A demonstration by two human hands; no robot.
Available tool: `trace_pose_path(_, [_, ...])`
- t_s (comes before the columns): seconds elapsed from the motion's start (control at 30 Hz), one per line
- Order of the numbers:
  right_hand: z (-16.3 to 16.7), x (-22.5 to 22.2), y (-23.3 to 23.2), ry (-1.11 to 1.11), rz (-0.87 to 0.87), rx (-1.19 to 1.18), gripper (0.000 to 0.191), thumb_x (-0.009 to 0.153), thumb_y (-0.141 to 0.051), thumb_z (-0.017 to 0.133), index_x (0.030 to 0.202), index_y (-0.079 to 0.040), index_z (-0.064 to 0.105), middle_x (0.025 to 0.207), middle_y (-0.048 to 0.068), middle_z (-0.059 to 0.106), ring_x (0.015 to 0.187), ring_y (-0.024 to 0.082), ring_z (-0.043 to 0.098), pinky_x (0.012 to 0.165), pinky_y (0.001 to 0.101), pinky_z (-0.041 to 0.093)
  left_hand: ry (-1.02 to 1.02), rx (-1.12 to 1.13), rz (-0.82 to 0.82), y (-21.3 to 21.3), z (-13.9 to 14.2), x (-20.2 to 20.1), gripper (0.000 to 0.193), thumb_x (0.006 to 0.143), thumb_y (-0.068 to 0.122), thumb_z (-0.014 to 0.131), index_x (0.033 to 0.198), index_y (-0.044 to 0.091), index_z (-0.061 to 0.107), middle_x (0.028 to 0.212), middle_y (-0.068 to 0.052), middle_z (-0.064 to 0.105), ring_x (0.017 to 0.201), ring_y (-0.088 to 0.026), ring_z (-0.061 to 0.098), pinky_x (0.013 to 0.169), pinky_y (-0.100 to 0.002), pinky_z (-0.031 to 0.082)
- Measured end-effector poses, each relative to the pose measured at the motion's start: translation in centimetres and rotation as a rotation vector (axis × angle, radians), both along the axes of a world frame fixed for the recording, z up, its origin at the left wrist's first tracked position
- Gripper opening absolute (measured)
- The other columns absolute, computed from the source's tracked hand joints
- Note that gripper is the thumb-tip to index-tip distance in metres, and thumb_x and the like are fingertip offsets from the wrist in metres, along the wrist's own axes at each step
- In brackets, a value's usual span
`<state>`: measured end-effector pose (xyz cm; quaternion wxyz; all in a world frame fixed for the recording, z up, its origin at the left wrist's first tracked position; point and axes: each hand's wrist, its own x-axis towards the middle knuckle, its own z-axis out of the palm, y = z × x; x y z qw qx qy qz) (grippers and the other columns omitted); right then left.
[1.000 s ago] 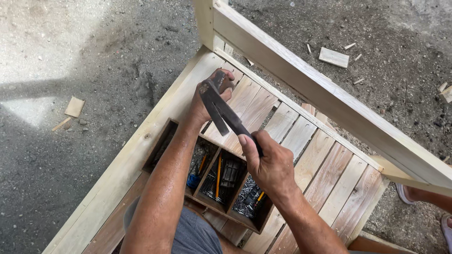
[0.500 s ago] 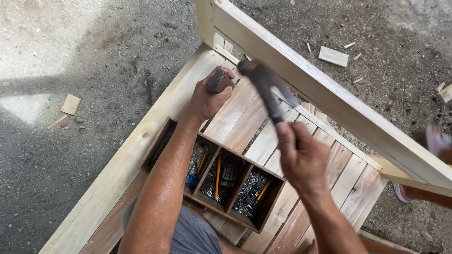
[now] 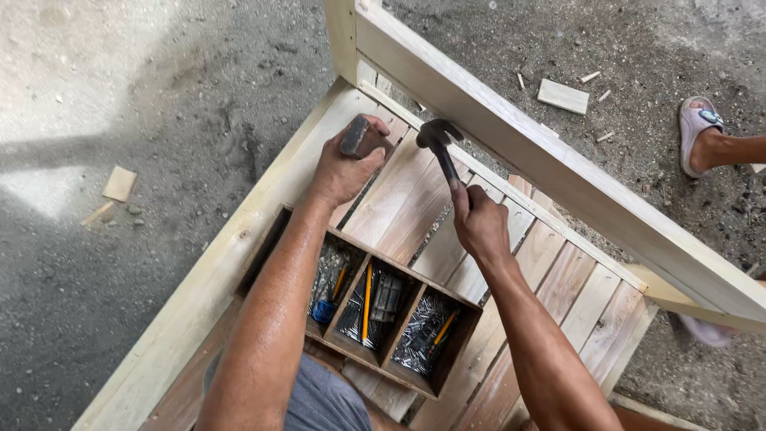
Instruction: The person sits on a slatted wooden frame, saws a thin wood strip with a hand saw, then hammers nails into the wooden slats using a claw hammer, taking nails from a wooden compartment box holding nails and pencils.
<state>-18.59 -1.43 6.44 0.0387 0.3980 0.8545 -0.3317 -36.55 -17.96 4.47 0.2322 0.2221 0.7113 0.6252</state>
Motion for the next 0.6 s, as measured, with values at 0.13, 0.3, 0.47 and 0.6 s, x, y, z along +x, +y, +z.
trace_pose_path(0.13, [0.7,2.5,-0.5,0.269,0.065,0.109,0.040,0.109,-0.040,0.054,0.088,-0.007,0.065,0.055,0.006,0.058,0.043,0.013,0.049,0.038,0.0343,0.038,0.119,0.017,0.007,-0.1,-0.5,-0.1,0.027,0.087,0.016,0.071,0.114,0.014,0.065,0.101,0.000,0.072,0.097,-0.009,0.067,0.087,-0.030,0.057])
trace_pose_path(0.3, [1.5,3.2,-0.9,0.713,0.176,0.204,0.039,0.114,-0.037,0.052,0.094,-0.006,0.061,0.063,0.004,0.062,0.053,0.009,0.060,0.042,0.0301,0.046,0.006,0.010,-0.029,-0.2,-0.6,-0.1,0.030,0.085,0.020,0.073,0.114,0.019,0.065,0.102,0.000,0.071,0.095,-0.012,0.068,0.087,-0.033,0.061])
trace_pose_path(0.47, [-0.5,0.6,-1.0,0.135,-0.041,-0.054,0.044,0.107,-0.045,0.049,0.091,-0.007,0.064,0.053,0.007,0.060,0.040,0.017,0.055,0.035,0.0386,0.040,0.174,-0.208,-0.041,1.1,0.1,2.4,0.027,0.094,0.018,0.065,0.121,0.019,0.065,0.107,-0.006,0.074,0.096,-0.017,0.071,0.087,-0.035,0.058])
trace_pose_path(0.6, [-0.5,3.6,-1.9,0.247,0.005,0.019,0.048,0.106,-0.047,0.052,0.091,-0.005,0.067,0.051,0.008,0.059,0.040,0.020,0.055,0.040,0.0392,0.041,0.438,0.082,0.029,1.1,1.0,5.2,0.031,0.092,0.011,0.066,0.123,0.012,0.064,0.116,-0.011,0.074,0.107,-0.019,0.073,0.091,-0.033,0.059])
